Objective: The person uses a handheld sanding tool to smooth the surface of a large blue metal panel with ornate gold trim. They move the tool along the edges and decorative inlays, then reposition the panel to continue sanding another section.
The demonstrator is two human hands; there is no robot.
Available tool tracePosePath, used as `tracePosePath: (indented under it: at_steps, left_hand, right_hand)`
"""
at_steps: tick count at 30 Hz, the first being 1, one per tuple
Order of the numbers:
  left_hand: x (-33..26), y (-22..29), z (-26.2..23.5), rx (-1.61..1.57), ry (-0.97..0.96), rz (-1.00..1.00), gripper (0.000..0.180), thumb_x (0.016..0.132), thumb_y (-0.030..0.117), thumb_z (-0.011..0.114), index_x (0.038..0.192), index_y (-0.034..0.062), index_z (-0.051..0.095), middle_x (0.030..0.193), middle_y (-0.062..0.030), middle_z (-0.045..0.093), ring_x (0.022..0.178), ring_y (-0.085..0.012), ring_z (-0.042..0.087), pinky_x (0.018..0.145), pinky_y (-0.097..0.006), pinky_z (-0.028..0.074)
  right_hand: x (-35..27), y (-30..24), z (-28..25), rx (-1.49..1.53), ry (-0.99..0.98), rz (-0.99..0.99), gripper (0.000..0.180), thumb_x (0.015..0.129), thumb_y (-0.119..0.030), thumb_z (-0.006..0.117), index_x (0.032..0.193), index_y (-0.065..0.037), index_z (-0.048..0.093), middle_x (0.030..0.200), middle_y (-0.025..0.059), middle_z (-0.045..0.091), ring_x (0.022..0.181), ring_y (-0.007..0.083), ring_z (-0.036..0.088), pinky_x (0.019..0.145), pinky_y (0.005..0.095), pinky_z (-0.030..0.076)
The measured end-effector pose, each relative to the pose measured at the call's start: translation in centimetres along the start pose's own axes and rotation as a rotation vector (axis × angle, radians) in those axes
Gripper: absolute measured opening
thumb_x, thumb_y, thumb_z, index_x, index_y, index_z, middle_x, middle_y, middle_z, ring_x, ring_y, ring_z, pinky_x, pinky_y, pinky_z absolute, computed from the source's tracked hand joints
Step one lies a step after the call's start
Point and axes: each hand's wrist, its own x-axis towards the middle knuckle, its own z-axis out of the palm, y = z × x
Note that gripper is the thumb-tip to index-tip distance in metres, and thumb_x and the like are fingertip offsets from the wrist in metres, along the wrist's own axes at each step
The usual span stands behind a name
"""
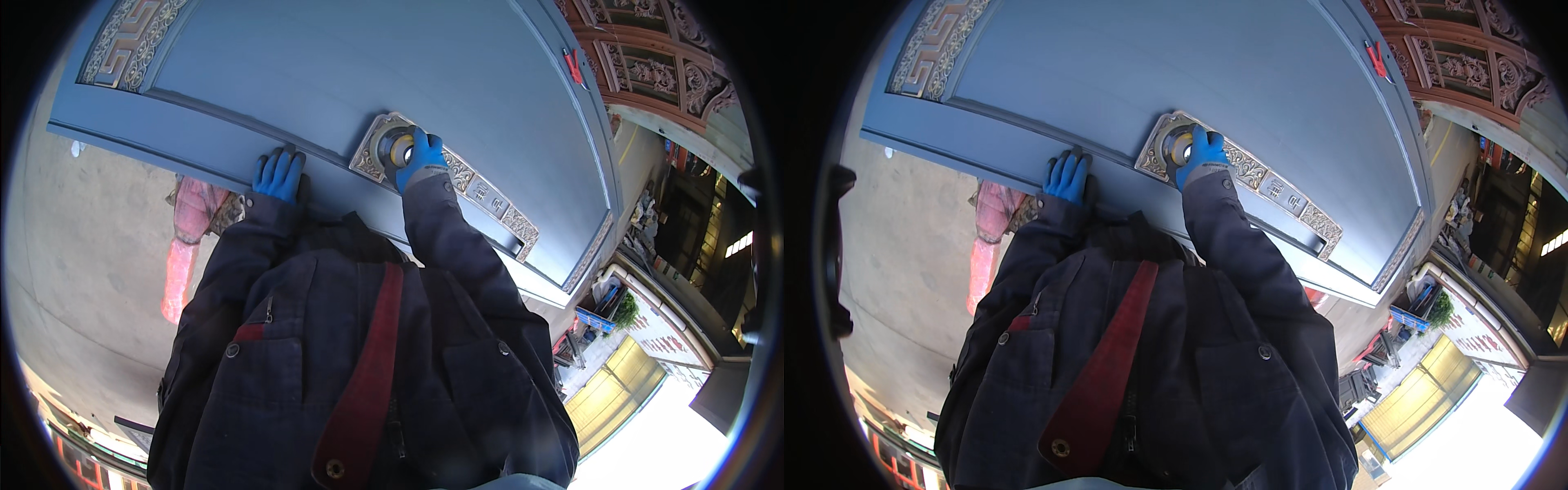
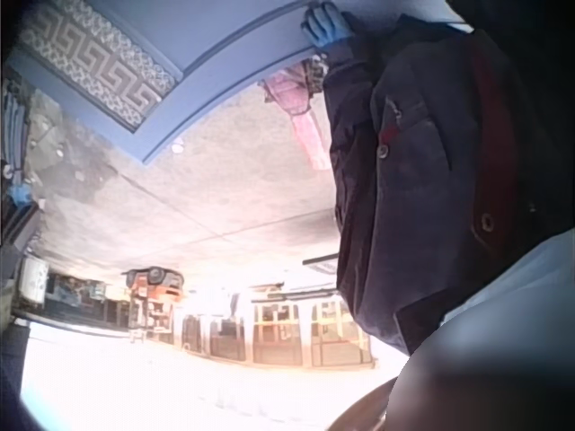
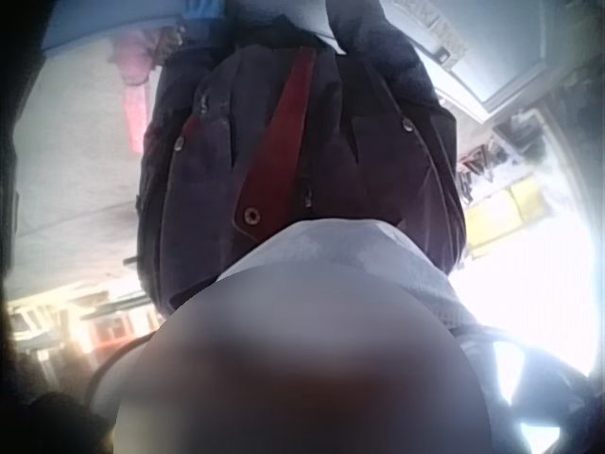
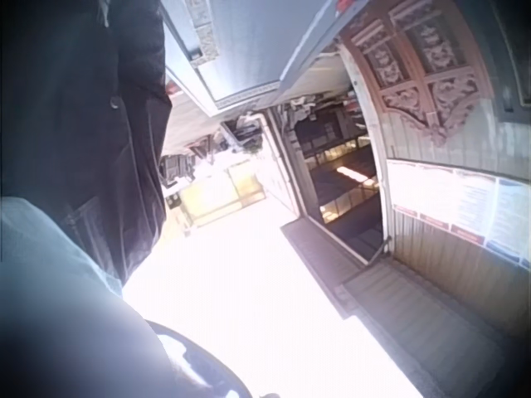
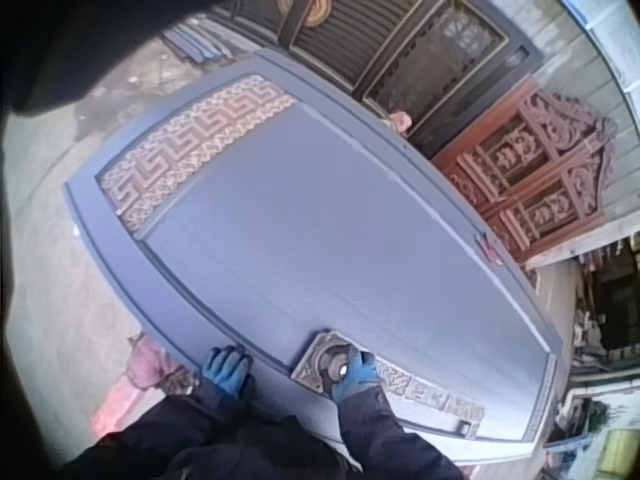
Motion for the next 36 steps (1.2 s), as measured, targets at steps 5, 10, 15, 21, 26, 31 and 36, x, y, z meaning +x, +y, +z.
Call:
tracePosePath:
  at_steps: [5,10,15,21,26,31,36]
  left_hand:
    - [-0.2,0.1,-0.1,-0.023,0.000,-0.004,0.047,0.102,0.024,0.063,0.143,0.0015,0.062,0.149,-0.0230,0.059,0.140,-0.0448,0.053,0.120,-0.062,0.037]
    - [-0.1,0.1,0.0,-0.017,0.009,-0.009,0.046,0.102,0.023,0.063,0.141,0.0012,0.063,0.148,-0.0233,0.060,0.140,-0.0450,0.053,0.120,-0.063,0.037]
    - [-0.3,0.1,0.0,-0.006,0.013,0.006,0.045,0.102,0.024,0.062,0.142,0.0030,0.062,0.150,-0.0200,0.058,0.141,-0.0412,0.052,0.120,-0.061,0.036]
    - [-0.1,0.1,-0.2,-0.027,0.013,0.002,0.048,0.101,0.024,0.064,0.142,0.0006,0.062,0.147,-0.0232,0.059,0.139,-0.0452,0.053,0.121,-0.062,0.037]
    - [0.0,0.2,-0.4,-0.018,-0.016,0.002,0.047,0.101,0.024,0.063,0.142,0.0009,0.063,0.146,-0.0229,0.060,0.139,-0.0452,0.053,0.120,-0.062,0.037]
    - [0.0,0.2,-0.3,-0.023,-0.004,0.000,0.045,0.102,0.025,0.063,0.141,0.0011,0.063,0.146,-0.0231,0.060,0.139,-0.0452,0.053,0.120,-0.062,0.038]
    - [0.0,0.2,-0.4,-0.015,-0.002,-0.001,0.046,0.103,0.026,0.063,0.141,0.0015,0.063,0.146,-0.0237,0.060,0.139,-0.0453,0.054,0.120,-0.062,0.038]
  right_hand:
    - [-0.3,0.1,-0.2,0.132,0.123,0.018,0.097,0.073,-0.032,0.096,0.156,-0.014,0.048,0.151,0.0235,0.049,0.127,0.0452,0.066,0.104,0.0507,0.060]
    - [-0.5,0.7,-0.3,-0.088,-0.119,-0.044,0.091,0.075,-0.035,0.095,0.152,-0.011,0.053,0.148,0.0259,0.051,0.125,0.0470,0.067,0.103,0.0482,0.061]
    - [0.0,0.9,0.2,0.120,0.172,-0.025,0.090,0.074,-0.033,0.095,0.151,-0.012,0.053,0.142,0.0238,0.054,0.117,0.0458,0.071,0.099,0.0466,0.062]
    - [-1.6,0.7,0.7,-0.059,-0.074,-0.063,0.096,0.075,-0.040,0.094,0.156,-0.013,0.050,0.149,0.0256,0.051,0.124,0.0451,0.068,0.104,0.0478,0.060]
    - [-1.9,0.3,0.5,0.015,-0.020,0.035,0.097,0.076,-0.035,0.094,0.157,-0.010,0.047,0.148,0.0269,0.049,0.127,0.0472,0.065,0.106,0.0474,0.059]
    - [-2.7,0.0,1.1,-0.042,-0.073,-0.039,0.097,0.073,-0.035,0.094,0.156,-0.011,0.050,0.150,0.0282,0.049,0.128,0.0490,0.065,0.104,0.0498,0.059]
    - [-3.3,0.5,1.4,-0.037,-0.024,-0.008,0.091,0.077,-0.037,0.092,0.155,-0.016,0.050,0.150,0.0257,0.051,0.126,0.0452,0.067,0.101,0.0516,0.060]
